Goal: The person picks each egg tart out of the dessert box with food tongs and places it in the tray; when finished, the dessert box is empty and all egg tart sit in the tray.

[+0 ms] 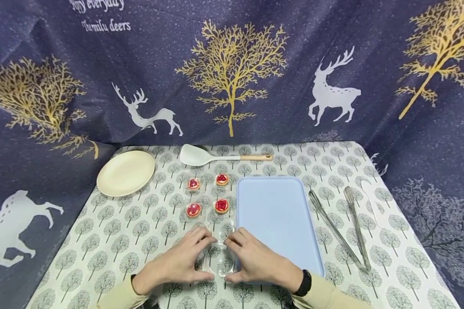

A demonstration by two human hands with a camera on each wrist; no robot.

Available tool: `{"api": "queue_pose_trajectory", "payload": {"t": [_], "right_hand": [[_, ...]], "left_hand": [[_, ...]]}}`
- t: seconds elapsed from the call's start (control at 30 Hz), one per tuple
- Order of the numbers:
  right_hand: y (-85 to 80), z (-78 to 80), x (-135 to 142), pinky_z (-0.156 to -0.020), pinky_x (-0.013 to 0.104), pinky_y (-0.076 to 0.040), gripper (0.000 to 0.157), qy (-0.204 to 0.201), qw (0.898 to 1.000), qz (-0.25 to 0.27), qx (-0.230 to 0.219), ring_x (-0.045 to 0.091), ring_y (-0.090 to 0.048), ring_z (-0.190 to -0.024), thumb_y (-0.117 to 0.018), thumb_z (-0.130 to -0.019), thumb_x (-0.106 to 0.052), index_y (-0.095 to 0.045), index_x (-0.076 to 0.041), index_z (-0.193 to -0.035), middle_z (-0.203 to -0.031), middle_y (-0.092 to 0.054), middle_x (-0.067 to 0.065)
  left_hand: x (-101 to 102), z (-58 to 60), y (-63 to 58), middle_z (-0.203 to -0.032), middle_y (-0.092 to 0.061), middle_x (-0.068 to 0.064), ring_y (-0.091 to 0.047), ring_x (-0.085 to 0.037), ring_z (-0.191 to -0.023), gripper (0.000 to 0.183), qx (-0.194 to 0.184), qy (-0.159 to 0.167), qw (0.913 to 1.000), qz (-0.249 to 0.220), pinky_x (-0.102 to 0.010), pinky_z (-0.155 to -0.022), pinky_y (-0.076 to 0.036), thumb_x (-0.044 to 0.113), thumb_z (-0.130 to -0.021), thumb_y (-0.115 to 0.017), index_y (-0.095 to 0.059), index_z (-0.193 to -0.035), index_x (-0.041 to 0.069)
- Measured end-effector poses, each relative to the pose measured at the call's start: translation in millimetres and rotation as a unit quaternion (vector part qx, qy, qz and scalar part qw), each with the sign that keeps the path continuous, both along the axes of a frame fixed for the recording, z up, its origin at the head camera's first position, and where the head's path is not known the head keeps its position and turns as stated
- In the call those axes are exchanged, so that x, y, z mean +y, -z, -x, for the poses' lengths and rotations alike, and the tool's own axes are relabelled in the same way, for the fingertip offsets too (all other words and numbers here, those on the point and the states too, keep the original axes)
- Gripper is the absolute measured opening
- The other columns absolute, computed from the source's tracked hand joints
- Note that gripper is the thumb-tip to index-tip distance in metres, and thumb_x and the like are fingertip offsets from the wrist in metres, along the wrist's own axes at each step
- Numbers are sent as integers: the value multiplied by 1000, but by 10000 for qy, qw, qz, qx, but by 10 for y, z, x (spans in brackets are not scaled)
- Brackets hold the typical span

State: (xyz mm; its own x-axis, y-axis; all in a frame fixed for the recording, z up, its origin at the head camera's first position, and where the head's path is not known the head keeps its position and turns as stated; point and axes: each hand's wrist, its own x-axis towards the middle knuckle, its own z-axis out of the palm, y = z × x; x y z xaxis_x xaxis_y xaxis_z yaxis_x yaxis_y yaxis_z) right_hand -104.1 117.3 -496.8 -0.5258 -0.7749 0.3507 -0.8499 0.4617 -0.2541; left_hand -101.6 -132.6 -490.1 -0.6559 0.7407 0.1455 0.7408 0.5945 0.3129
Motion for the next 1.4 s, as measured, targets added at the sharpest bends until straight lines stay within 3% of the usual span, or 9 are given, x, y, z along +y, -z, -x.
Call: {"api": "queue_pose_trajectory", "payload": {"t": [0.9,1.2,1.4], "right_hand": [[77,-54,-26,-84,22,-52,75,-7,9994,-243,232,9,-48,-99,-78,-68,-61,-64,-6,-117,-108,-55,-2],[109,-45,-20,-84,23,-53,71,-49,9997,-60,247,10,-48,-98,-78,-68,-61,-65,-8,-113,-108,-55,-2],[131,-55,-10,-84,23,-53,80,0,9997,-73,218,11,-48,-100,-75,-68,-66,-64,-5,-118,-111,-54,1]], "left_hand": [[11,-82,105,-119,-51,3,-46,-11,-110,84,418,-49,9989,191,-32,-100,-48,65,-68,-76,-54,-127,10],[5,-89,140,-119,-51,2,-47,-12,-109,85,406,-47,9991,112,-31,-99,-48,65,-68,-76,-53,-128,9],[1,-100,144,-121,-51,1,-46,-12,-112,86,285,-70,9995,152,-33,-103,-47,65,-70,-74,-52,-130,8]]}}
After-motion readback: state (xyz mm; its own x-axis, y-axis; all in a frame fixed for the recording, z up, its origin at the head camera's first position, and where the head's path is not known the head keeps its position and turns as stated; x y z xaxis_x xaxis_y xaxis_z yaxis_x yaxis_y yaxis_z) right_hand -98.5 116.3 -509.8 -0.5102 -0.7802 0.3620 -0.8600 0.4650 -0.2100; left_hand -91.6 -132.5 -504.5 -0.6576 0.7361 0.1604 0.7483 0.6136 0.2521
